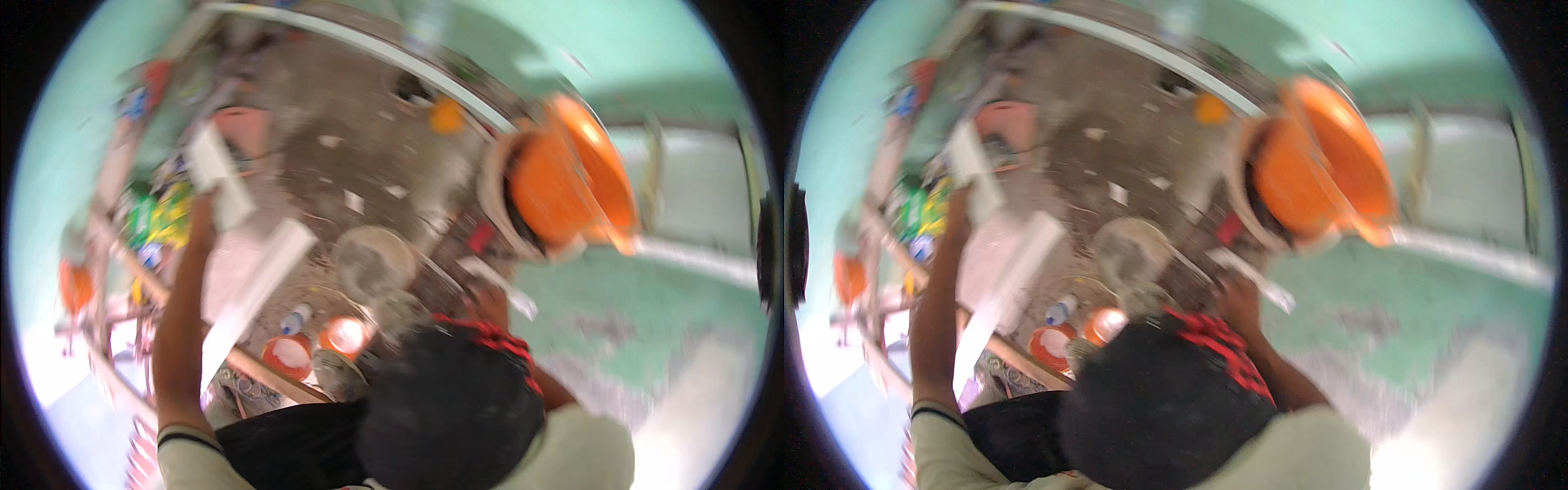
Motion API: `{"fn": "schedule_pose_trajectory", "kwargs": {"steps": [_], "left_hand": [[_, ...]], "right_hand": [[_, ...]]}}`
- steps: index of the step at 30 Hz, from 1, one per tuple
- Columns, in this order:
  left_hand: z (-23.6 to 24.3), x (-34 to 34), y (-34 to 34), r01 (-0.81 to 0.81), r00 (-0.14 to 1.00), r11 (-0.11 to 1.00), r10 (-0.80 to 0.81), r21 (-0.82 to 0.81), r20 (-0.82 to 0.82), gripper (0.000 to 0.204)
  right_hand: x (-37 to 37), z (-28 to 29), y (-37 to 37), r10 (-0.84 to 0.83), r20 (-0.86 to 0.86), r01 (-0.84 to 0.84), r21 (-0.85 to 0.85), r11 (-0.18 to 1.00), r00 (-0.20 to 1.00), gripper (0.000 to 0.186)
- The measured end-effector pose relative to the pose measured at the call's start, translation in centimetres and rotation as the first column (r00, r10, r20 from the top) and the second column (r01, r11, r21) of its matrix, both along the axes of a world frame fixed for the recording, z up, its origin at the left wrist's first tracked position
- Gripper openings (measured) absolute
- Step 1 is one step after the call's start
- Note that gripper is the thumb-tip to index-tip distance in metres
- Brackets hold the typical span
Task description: The person prepares a white cornice piece by rubbing its edge, then carries it to a wall and aligns it near the ceiling. They use a pencil to mark the wall along the cornice profile and adjust the piece to fit the corner.
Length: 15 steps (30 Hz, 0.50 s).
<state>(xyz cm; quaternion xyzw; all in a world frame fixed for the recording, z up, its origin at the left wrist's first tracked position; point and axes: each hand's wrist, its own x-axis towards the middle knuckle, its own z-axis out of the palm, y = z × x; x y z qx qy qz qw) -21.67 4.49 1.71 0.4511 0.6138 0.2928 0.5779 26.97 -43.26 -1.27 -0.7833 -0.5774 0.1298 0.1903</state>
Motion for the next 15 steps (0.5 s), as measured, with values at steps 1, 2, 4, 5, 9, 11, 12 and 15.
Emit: {"fn": "schedule_pose_trajectory", "kwargs": {"steps": [1, 2, 4, 5, 9, 11, 12, 15], "left_hand": [[1.1, 3.3, -1.1, -0.025, 0.999, 1.0, 0.025, 0.001, -0.045, 0.04], [2.4, 5.5, -2.3, -0.052, 0.996, 0.999, 0.052, -0.002, -0.07, 0.039], [3.9, 7.4, -3.4, -0.057, 0.996, 0.996, 0.052, 0.067, 0.069, 0.034], [4.2, 6.5, -3.5, -0.066, 0.994, 0.994, 0.057, 0.092, 0.097, 0.032], [2.5, 4.7, -4.5, -0.003, 0.98, 0.997, 0.018, 0.073, -0.198, 0.04], [2.6, 5.1, -4.8, 0.114, 0.953, 0.992, -0.091, 0.062, -0.288, 0.055], [2.1, 4.9, -5.0, 0.093, 0.923, 0.994, -0.066, 0.052, -0.379, 0.058], [5.8, 5.5, -6.7, 0.232, 0.837, 0.973, -0.202, -0.005, -0.508, 0.063]], "right_hand": [[-0.1, -0.1, -2.1, -0.053, 0.01, 0.053, -0.007, 0.999, 0.999, 0.033], [0.8, -1.3, -3.9, -0.018, 0.062, 0.017, 0.013, 1.0, 0.998, 0.033], [0.5, 1.8, -1.6, -0.038, 0.015, 0.037, 0.085, 0.996, 0.999, 0.024], [0.7, 2.1, 0.3, -0.018, 0.009, 0.018, 0.091, 0.996, 1.0, 0.021], [2.7, 0.8, 3.4, 0.029, -0.125, -0.014, 0.119, 0.993, 0.992, 0.015], [3.2, 0.9, 4.2, 0.059, -0.236, -0.048, 0.051, 0.998, 0.97, 0.014], [3.0, 1.4, 5.3, 0.097, -0.221, -0.083, 0.071, 0.994, 0.97, 0.014], [3.2, 2.5, 7.9, 0.209, -0.163, -0.19, 0.126, 0.974, 0.964, 0.019]]}}
